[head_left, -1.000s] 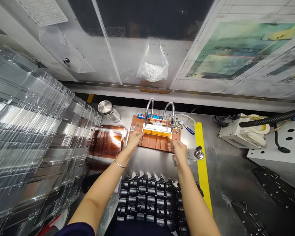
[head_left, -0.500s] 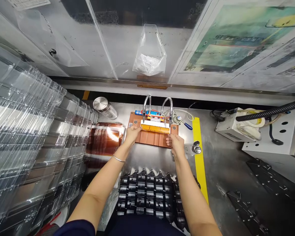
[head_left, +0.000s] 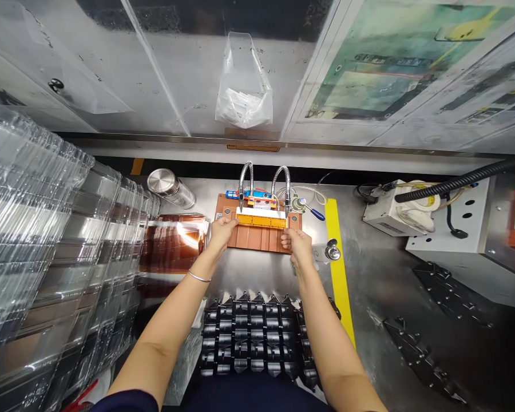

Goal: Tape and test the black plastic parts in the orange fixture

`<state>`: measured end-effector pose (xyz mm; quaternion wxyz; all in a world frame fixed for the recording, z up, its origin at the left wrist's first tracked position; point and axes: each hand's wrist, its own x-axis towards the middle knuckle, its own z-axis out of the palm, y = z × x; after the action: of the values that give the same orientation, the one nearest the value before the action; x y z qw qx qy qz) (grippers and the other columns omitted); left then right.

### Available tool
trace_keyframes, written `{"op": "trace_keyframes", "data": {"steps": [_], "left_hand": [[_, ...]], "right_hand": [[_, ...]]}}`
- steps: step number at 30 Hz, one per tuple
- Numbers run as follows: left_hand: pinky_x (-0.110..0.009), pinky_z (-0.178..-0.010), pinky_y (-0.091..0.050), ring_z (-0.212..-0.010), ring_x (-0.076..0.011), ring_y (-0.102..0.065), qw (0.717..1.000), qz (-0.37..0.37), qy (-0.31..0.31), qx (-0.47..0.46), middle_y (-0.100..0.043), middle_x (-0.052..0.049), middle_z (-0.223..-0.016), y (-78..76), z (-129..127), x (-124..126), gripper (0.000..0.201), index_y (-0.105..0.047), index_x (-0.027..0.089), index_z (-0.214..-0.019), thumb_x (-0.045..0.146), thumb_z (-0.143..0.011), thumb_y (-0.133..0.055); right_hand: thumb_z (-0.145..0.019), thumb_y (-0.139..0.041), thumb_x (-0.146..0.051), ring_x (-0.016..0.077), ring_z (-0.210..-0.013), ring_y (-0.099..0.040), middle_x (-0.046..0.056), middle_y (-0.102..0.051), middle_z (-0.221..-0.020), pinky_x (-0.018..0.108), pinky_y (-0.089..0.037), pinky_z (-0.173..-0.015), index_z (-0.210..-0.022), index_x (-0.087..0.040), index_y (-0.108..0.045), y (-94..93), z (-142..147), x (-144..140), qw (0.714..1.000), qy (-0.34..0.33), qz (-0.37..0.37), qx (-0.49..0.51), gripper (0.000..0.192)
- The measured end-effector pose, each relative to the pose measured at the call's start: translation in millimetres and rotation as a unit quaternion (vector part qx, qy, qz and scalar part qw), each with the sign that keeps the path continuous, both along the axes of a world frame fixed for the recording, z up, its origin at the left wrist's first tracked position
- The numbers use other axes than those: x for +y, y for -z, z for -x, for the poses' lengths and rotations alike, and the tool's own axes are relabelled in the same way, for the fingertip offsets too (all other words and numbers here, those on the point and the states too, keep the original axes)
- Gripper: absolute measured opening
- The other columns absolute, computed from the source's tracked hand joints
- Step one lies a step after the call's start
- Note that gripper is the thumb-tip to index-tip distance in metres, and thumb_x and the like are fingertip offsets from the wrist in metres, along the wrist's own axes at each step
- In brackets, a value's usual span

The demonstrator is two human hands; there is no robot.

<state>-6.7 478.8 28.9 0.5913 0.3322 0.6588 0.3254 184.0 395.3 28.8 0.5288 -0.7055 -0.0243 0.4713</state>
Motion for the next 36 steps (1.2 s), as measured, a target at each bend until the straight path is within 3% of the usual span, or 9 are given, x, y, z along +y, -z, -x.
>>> {"op": "trace_keyframes", "data": {"steps": [4,9,13,17,20,23,26,31,36], "left_hand": [[-0.015,-0.037,-0.025,-0.035,-0.0032,-0.035,0.999,0.032,0.021,0.000,-0.043,0.008,-0.042,-5.2,3,5,0.023,-0.049,0.015,-0.060,0.020,-0.069,-0.070],[-0.021,-0.055,-0.050,-0.055,-0.0093,-0.060,0.990,0.100,0.066,-0.074,-0.065,-0.004,-0.067,-16.3,13,6,0.020,-0.059,0.011,-0.078,0.018,-0.067,-0.075],[-0.036,-0.077,-0.054,-0.078,-0.0182,-0.066,0.989,-0.060,0.116,0.075,-0.068,-0.009,-0.087,-23.3,41,-25,0.025,-0.063,0.011,-0.095,0.024,-0.074,-0.066],[-0.056,-0.104,-0.033,-0.124,-0.0344,-0.045,0.872,-0.222,0.135,0.416,-0.054,-0.019,-0.128,-15.6,96,-74,0.038,-0.062,0.011,-0.114,0.032,-0.083,-0.053],[-0.066,-0.107,-0.017,-0.137,-0.0389,-0.025,0.807,-0.204,0.154,0.533,-0.034,-0.021,-0.147,-0.4,136,-99,0.053,-0.048,0.011,-0.133,0.038,-0.088,-0.043],[-0.065,-0.108,-0.014,-0.139,-0.0367,-0.021,0.799,-0.196,0.190,0.536,-0.029,-0.020,-0.150,9.2,158,-105,0.055,-0.044,0.013,-0.137,0.041,-0.090,-0.038],[-0.062,-0.110,-0.017,-0.139,-0.0364,-0.024,0.811,-0.205,0.172,0.520,-0.032,-0.022,-0.148,2.8,161,-104,0.055,-0.045,0.010,-0.135,0.040,-0.089,-0.040],[-0.050,-0.112,-0.025,-0.134,-0.0291,-0.036,0.798,-0.370,0.184,0.438,-0.049,-0.021,-0.135,-22.7,116,-114,0.045,-0.051,0.011,-0.126,0.034,-0.090,-0.040],[-0.050,-0.110,-0.029,-0.126,-0.0243,-0.047,0.668,-0.571,0.321,0.354,-0.061,-0.012,-0.124,-20.6,39,-124,0.029,-0.059,0.018,-0.113,0.029,-0.091,-0.046]], "right_hand": [[-0.069,-0.067,-0.018,0.0073,-0.035,-0.050,0.000,-0.059,-0.046,0.015,-0.040,-0.032,-0.060,-0.014,-0.057,-4.4,-4,4,0.999,-0.024,0.037,0.014,0.013],[-0.063,-0.078,-0.031,0.0085,-0.040,-0.053,0.003,-0.063,-0.054,0.017,-0.043,-0.034,-0.064,-0.013,-0.060,-12.6,-13,-21,0.994,-0.106,0.031,0.001,0.026],[-0.060,-0.075,-0.052,0.0164,-0.061,-0.064,0.006,-0.069,-0.071,0.028,-0.055,-0.056,-0.082,-0.015,-0.067,-6.2,-39,-110,0.973,-0.121,-0.041,-0.193,0.044],[-0.053,-0.074,-0.058,0.0270,-0.086,-0.066,0.013,-0.070,-0.091,0.041,-0.054,-0.077,-0.089,-0.014,-0.067,22.1,-63,-232,0.931,-0.076,0.069,-0.351,0.057],[-0.047,-0.076,-0.055,0.0292,-0.091,-0.066,0.014,-0.070,-0.098,0.041,-0.054,-0.079,-0.095,-0.014,-0.065,44.0,-60,-296,0.947,-0.121,0.089,-0.285,0.064],[-0.059,-0.068,-0.059,0.0279,-0.085,-0.068,0.012,-0.072,-0.091,0.039,-0.055,-0.074,-0.089,-0.015,-0.065,51.3,-53,-322,0.963,-0.171,0.084,-0.192,0.053],[-0.063,-0.062,-0.065,0.0295,-0.076,-0.067,0.012,-0.072,-0.080,0.039,-0.054,-0.066,-0.083,-0.016,-0.065,36.6,-58,-318,0.938,-0.128,0.119,-0.300,0.053],[-0.077,-0.059,-0.049,0.0276,-0.087,-0.066,0.011,-0.070,-0.100,0.037,-0.052,-0.076,-0.108,-0.018,-0.065,-14.5,-47,-245,0.789,-0.212,0.021,-0.577,0.044],[-0.088,-0.047,-0.018,0.0216,-0.117,-0.055,0.010,-0.061,-0.123,0.040,-0.040,-0.102,-0.120,-0.016,-0.059,-16.7,10,-119,0.585,-0.370,-0.195,-0.696,0.034]]}}
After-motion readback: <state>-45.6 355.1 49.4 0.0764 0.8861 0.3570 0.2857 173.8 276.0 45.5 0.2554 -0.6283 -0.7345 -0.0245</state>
